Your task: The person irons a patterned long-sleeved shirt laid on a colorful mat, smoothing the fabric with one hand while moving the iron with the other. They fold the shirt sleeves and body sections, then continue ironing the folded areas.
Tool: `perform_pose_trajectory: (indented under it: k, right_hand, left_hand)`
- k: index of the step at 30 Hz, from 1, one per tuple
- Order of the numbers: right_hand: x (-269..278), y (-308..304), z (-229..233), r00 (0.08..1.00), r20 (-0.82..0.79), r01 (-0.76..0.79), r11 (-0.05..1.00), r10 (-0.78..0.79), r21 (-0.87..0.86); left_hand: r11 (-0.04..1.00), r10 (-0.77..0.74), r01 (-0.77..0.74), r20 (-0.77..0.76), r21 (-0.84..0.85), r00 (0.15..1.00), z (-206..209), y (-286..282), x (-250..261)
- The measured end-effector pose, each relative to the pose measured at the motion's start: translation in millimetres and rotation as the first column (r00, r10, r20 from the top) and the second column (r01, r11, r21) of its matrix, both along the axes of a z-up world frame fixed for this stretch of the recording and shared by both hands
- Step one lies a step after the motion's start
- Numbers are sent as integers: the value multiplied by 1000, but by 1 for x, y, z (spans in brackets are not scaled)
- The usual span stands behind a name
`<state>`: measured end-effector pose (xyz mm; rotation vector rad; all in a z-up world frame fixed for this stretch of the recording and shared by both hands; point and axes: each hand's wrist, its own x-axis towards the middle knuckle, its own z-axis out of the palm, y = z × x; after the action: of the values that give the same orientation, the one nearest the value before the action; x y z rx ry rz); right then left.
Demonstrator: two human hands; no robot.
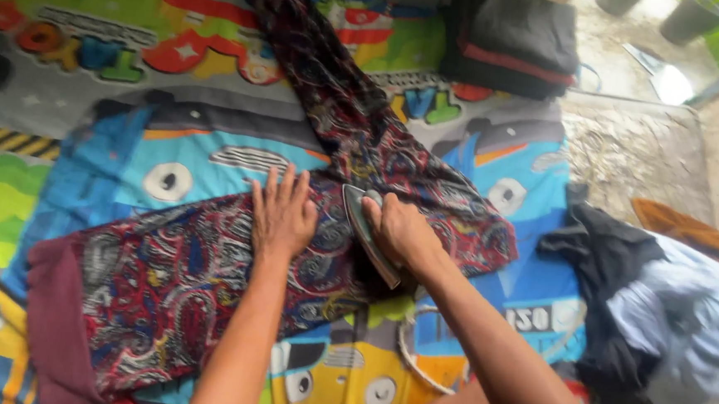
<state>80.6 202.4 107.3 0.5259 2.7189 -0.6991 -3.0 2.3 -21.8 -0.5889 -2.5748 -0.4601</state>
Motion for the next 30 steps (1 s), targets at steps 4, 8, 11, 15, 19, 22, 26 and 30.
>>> perform_pose_trajectory:
  k: [4,8,11,15,19,22,26,30]
  right_hand:
    - [40,33,14,999,17,41,997,-42,61]
    - [75,66,29,992,16,120,988,-122,97]
    - [88,112,-1,981,-48,191,972,-186,136]
    - [99,151,-36,938,-90,347,925,-336,157]
    - [106,158,-44,897,-130,439,889,-423,134]
    - [101,149,-40,893,-141,445,885,-428,135]
    - [94,162,-47,904,-210,406,902,-372,151]
    - [98,162,-63,925,-362,98,846,117,524]
  left_hand:
    - [1000,18,-18,-67,-6,998,-6,1,1]
    - [1000,0,-1,-21,-21,1000,-6,-2,2]
    - [998,4,7,186,-56,983,4,-3,2]
    - [985,48,0,272,-172,961,10,-3,3]
    - [983,60,-6,290,-185,955,6,-3,0]
    - [973,88,-19,294,-229,952,15,-1,4]
    - [990,49,-24,179,-137,983,13,-5,13]
    - [985,92,-62,186,-161,978,34,-54,44]
